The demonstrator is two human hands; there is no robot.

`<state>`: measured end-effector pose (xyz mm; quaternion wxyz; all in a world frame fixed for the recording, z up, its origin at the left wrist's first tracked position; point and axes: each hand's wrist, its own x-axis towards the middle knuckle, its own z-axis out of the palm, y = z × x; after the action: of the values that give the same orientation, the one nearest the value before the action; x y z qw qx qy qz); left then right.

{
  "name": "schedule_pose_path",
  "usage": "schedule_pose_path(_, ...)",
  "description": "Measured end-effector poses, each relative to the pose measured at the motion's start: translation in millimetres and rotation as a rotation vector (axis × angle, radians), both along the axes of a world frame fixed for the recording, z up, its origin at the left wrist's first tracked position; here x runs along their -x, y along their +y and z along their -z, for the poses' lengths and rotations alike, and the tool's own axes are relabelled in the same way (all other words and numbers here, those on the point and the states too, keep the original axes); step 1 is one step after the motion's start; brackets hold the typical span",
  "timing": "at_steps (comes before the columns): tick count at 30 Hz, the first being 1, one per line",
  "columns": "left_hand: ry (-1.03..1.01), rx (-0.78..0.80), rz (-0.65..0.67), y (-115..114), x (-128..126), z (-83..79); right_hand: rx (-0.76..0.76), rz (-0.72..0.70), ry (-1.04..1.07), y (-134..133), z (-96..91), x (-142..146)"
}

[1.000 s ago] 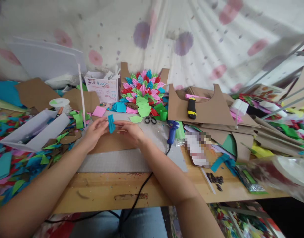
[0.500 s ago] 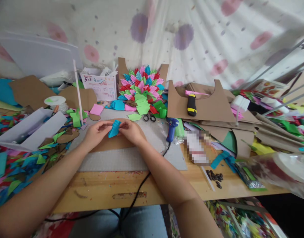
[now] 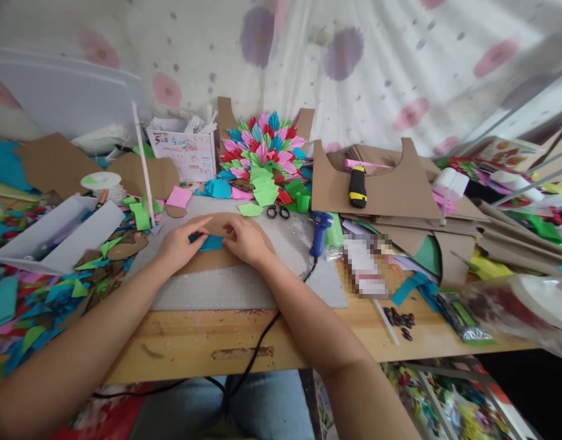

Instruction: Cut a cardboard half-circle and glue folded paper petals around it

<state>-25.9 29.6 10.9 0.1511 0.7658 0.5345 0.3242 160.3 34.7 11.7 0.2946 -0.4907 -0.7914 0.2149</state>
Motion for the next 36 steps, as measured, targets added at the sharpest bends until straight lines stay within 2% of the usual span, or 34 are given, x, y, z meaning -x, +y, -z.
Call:
schedule_pose_path(2, 0.036, 0.018, 0.004, 0, -1, 1.0, -0.035, -0.044, -0.089, 0, 0.1, -1)
schedule_pose_path(6, 0.051, 0.036, 0.013, -1, 1, 0.6, -0.051, -0.13, -0.104, -4, 0.2, 0)
schedule_pose_path(11, 0.121, 0.019, 0.235, -3, 11, -8.9, -0.052, -0.146, -0.152, -9, -4.7, 0)
schedule_pose_path(13, 0.128, 0.043, 0.283, -2, 15, -11.5, -0.049, -0.13, -0.19, -10, -6.0, 0)
schedule_pose_path(22, 0.046, 0.022, 0.225, 3, 11, 0.7, -0.065, -0.038, -0.195, -9, 1.3, 5)
schedule_pose_path(30, 0.064, 0.06, 0.152, 1, 7, 0.0, -0.108, -0.01, -0.213, -11, 5.5, 8)
schedule_pose_path(36, 0.035, 0.0, 0.199, 2, 9, 0.0, -0.09, -0.002, -0.205, -11, 3.9, 9)
